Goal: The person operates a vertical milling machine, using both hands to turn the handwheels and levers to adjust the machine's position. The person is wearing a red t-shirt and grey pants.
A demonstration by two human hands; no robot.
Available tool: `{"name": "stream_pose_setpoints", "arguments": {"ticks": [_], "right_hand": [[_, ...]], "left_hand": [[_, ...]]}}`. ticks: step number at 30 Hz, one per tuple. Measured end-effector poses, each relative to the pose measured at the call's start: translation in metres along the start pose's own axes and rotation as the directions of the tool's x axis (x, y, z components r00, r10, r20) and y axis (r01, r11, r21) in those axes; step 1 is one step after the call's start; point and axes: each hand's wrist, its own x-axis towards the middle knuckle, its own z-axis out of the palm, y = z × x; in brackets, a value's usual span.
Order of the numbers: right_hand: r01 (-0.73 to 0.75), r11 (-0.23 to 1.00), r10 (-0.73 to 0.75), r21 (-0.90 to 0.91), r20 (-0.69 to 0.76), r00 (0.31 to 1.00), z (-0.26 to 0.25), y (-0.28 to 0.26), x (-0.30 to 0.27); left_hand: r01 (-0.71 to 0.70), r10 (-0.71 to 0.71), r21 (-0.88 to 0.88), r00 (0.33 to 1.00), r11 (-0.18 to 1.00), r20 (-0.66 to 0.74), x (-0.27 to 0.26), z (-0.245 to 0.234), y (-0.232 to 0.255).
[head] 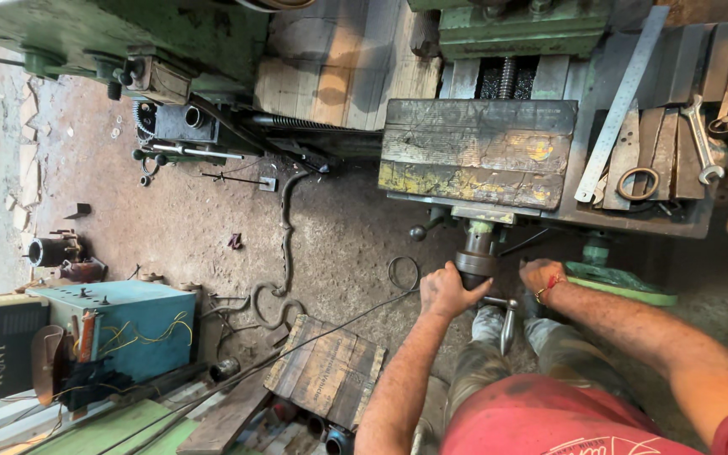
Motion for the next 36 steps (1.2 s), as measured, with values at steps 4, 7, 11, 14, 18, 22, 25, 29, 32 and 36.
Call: {"name": "stream_pose_setpoints", "arguments": {"ticks": [4, 7, 11, 14, 18, 22, 25, 29, 32, 36], "right_hand": [[-0.013, 1.0, 0.013, 0.013, -0.014, 1.0, -0.008, 0.0, -0.001], [-0.007, 1.0, 0.008, 0.014, -0.038, 0.999, -0.009, 0.0, -0.002], [-0.022, 0.998, 0.021, 0.059, 0.009, 1.0, -0.008, 0.001, -0.002], [-0.024, 0.997, 0.022, 0.072, 0.031, 0.999, -0.007, 0.001, -0.002], [-0.023, 0.998, 0.022, 0.058, 0.016, 1.0, -0.006, 0.001, -0.002], [-0.025, 0.998, 0.027, 0.053, -0.036, 0.999, -0.005, 0.001, -0.001], [-0.041, 0.997, 0.045, 0.059, -0.064, 0.997, -0.005, 0.0, -0.001], [-0.055, 0.997, 0.06, 0.056, -0.082, 0.995, -0.004, -0.001, -0.002], [-0.034, 0.998, 0.04, 0.052, -0.113, 0.993, -0.004, 0.0, -0.001], [-0.051, 0.998, 0.052, 0.042, -0.021, 0.998, -0.003, -0.001, 0.0]], "left_hand": [[0.008, -0.008, 0.003, 1.0, 1.0, 0.027, 0.002, -0.004, 0.0], [0.009, -0.008, -0.014, 0.999, 1.0, 0.032, 0.002, -0.003, -0.001], [-0.005, 0.006, -0.03, 0.999, 1.0, 0.033, 0.003, 0.001, -0.005], [-0.011, 0.012, -0.049, 0.999, 0.999, 0.031, 0.004, 0.005, -0.009], [-0.035, 0.036, -0.098, 0.999, 0.995, 0.015, 0.005, 0.009, -0.014], [-0.054, 0.056, -0.144, 0.998, 0.988, 0.012, 0.007, 0.012, -0.017], [-0.064, 0.065, -0.143, 0.998, 0.988, 0.006, 0.007, 0.014, -0.02], [-0.056, 0.06, -0.143, 0.998, 0.988, 0.024, 0.008, 0.016, -0.02], [-0.045, 0.053, -0.176, 0.998, 0.983, 0.042, 0.008, 0.014, -0.021], [-0.043, 0.057, -0.236, 0.997, 0.971, 0.055, 0.009, 0.012, -0.021]]}}
